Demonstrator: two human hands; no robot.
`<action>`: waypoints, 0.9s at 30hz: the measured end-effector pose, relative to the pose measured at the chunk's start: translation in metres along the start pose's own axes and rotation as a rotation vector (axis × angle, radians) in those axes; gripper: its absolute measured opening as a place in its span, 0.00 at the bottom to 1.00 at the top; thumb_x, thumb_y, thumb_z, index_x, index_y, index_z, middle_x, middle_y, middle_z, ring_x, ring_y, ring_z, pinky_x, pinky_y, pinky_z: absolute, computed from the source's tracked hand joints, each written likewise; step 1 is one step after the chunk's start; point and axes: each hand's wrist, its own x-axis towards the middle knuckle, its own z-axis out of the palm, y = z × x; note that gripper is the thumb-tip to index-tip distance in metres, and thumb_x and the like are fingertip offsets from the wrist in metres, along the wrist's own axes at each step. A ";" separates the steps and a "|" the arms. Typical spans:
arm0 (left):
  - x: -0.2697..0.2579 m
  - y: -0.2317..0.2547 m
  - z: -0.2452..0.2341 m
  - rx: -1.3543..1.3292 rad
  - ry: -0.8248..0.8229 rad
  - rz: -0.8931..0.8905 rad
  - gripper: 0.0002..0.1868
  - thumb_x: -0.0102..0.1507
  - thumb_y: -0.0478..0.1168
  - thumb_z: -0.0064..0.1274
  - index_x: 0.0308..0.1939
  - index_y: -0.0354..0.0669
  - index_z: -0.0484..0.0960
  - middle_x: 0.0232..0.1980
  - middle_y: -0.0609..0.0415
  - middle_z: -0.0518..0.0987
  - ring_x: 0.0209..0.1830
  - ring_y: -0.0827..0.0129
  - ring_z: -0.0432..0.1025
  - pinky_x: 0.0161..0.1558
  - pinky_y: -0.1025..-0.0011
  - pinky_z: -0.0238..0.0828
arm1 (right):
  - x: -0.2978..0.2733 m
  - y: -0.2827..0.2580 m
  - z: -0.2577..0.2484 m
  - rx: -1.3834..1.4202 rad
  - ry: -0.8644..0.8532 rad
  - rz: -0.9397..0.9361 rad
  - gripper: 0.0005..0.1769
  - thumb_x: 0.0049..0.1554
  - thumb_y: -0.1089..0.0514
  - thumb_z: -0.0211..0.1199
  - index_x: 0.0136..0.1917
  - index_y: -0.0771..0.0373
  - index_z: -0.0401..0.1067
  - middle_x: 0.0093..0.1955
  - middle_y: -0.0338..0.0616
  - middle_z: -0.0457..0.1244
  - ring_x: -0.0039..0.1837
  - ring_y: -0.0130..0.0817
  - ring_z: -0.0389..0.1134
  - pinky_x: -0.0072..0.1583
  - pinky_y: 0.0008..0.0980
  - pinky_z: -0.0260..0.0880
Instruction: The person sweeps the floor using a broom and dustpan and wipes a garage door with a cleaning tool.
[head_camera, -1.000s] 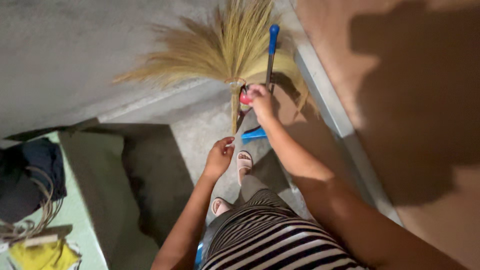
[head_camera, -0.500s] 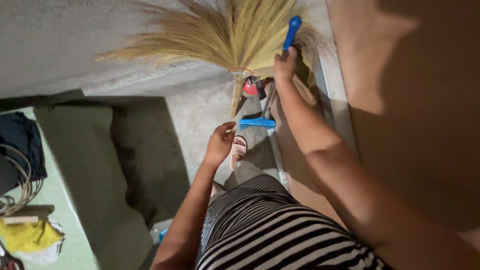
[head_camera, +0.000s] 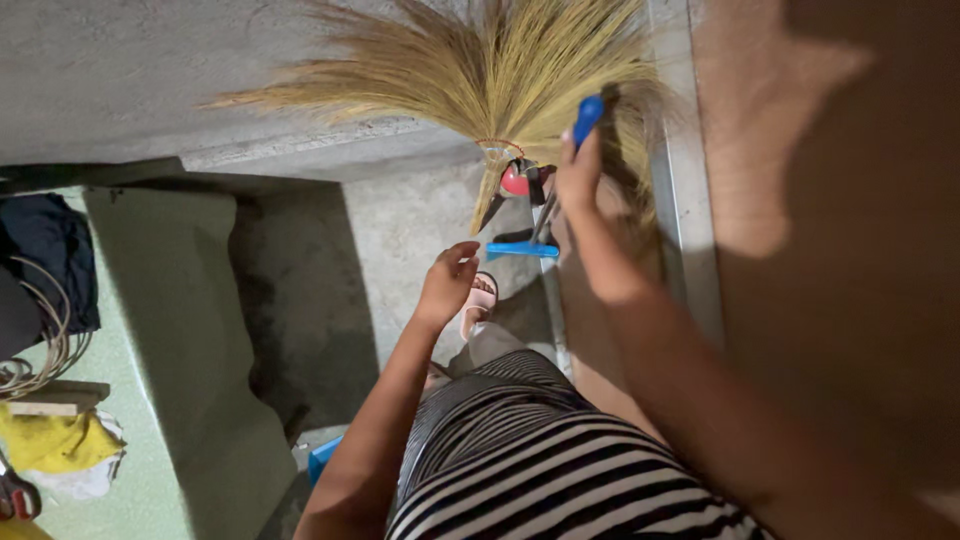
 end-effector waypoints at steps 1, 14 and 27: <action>0.001 -0.001 0.001 -0.016 -0.015 -0.026 0.18 0.67 0.38 0.51 0.61 0.40 0.79 0.59 0.42 0.79 0.53 0.58 0.79 0.52 0.67 0.77 | -0.014 -0.022 -0.009 -0.014 -0.032 0.052 0.19 0.67 0.57 0.58 0.68 0.65 0.62 0.54 0.56 0.66 0.54 0.50 0.69 0.59 0.45 0.68; 0.018 -0.013 0.028 -0.178 0.086 0.055 0.35 0.51 0.38 0.61 0.62 0.40 0.70 0.49 0.43 0.80 0.38 0.57 0.76 0.39 0.64 0.76 | -0.087 -0.191 -0.005 0.164 -0.505 -0.151 0.22 0.62 0.49 0.63 0.62 0.66 0.69 0.53 0.54 0.66 0.54 0.48 0.69 0.55 0.46 0.70; -0.034 -0.023 -0.021 0.067 0.382 0.041 0.06 0.63 0.28 0.47 0.43 0.35 0.76 0.38 0.47 0.78 0.37 0.64 0.72 0.43 0.67 0.70 | 0.051 0.008 0.114 0.432 -0.207 0.779 0.41 0.58 0.59 0.67 0.73 0.46 0.43 0.66 0.43 0.54 0.40 0.53 0.77 0.33 0.42 0.76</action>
